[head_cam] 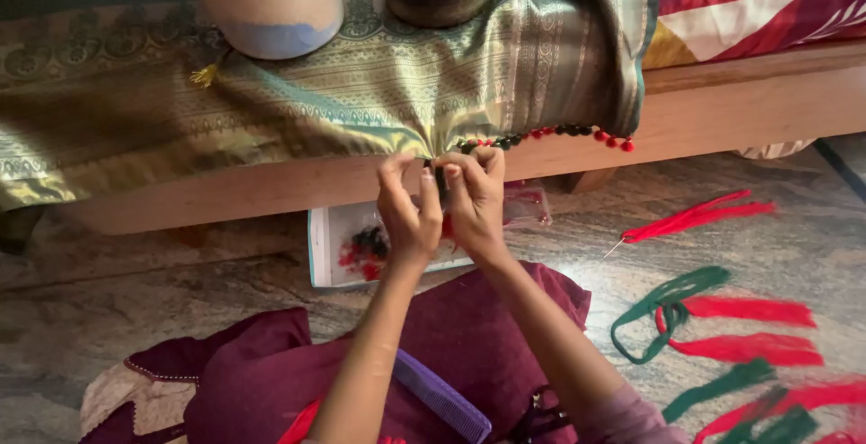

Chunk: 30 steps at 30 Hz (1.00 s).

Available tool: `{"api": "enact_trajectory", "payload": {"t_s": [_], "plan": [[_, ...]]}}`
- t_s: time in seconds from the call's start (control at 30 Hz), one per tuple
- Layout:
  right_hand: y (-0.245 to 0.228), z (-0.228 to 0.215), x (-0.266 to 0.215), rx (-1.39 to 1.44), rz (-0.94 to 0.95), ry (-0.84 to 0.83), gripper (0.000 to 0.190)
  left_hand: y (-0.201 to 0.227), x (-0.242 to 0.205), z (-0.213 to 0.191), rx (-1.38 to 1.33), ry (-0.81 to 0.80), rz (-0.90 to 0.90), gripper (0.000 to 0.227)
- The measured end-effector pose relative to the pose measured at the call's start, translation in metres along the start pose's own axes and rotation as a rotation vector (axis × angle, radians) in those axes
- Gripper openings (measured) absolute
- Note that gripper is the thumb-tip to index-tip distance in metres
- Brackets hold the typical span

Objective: Attaching decorative red and green tassels to the edge of a sari.

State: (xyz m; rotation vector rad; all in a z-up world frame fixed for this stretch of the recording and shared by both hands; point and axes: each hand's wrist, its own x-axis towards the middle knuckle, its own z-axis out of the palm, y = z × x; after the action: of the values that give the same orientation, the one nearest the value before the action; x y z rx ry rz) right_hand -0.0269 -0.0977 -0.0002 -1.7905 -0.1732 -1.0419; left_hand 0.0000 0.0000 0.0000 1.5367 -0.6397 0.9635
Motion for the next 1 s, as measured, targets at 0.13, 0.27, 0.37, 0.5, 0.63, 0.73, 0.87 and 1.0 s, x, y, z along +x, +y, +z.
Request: {"api": "enact_trajectory", "payload": {"t_s": [0.13, 0.27, 0.37, 0.5, 0.63, 0.73, 0.87, 1.0], "plan": [[-0.001, -0.013, 0.017, -0.147, -0.018, -0.054, 0.02, 0.004, 0.02, -0.005, 0.053, -0.212, -0.01, 0.022], [-0.011, -0.019, 0.052, -0.047, -0.02, -0.191, 0.011, -0.003, 0.025, -0.003, -0.03, -0.27, -0.226, 0.022], [-0.022, -0.02, 0.071, 0.153, 0.129, -0.323, 0.01, -0.008, 0.023, 0.003, -0.093, -0.236, -0.389, 0.023], [-0.041, -0.022, 0.089, 0.101, 0.079, -0.386, 0.012, -0.008, 0.026, 0.012, -0.404, -0.119, -0.491, 0.026], [-0.035, -0.02, 0.091, 0.197, 0.1, -0.434, 0.011, 0.011, 0.037, 0.011, -0.261, -0.131, -0.745, 0.024], [-0.03, -0.015, 0.089, 0.202, 0.188, -0.407, 0.012, 0.002, 0.03, 0.013, -0.299, -0.135, -0.757, 0.023], [-0.026, -0.012, 0.089, 0.282, 0.32, -0.345, 0.008, -0.006, 0.026, 0.013, -0.34, -0.077, -0.509, 0.023], [-0.014, -0.012, 0.09, 0.328, 0.324, -0.379, 0.007, -0.005, 0.028, 0.011, -0.255, -0.108, -0.574, 0.017]]}}
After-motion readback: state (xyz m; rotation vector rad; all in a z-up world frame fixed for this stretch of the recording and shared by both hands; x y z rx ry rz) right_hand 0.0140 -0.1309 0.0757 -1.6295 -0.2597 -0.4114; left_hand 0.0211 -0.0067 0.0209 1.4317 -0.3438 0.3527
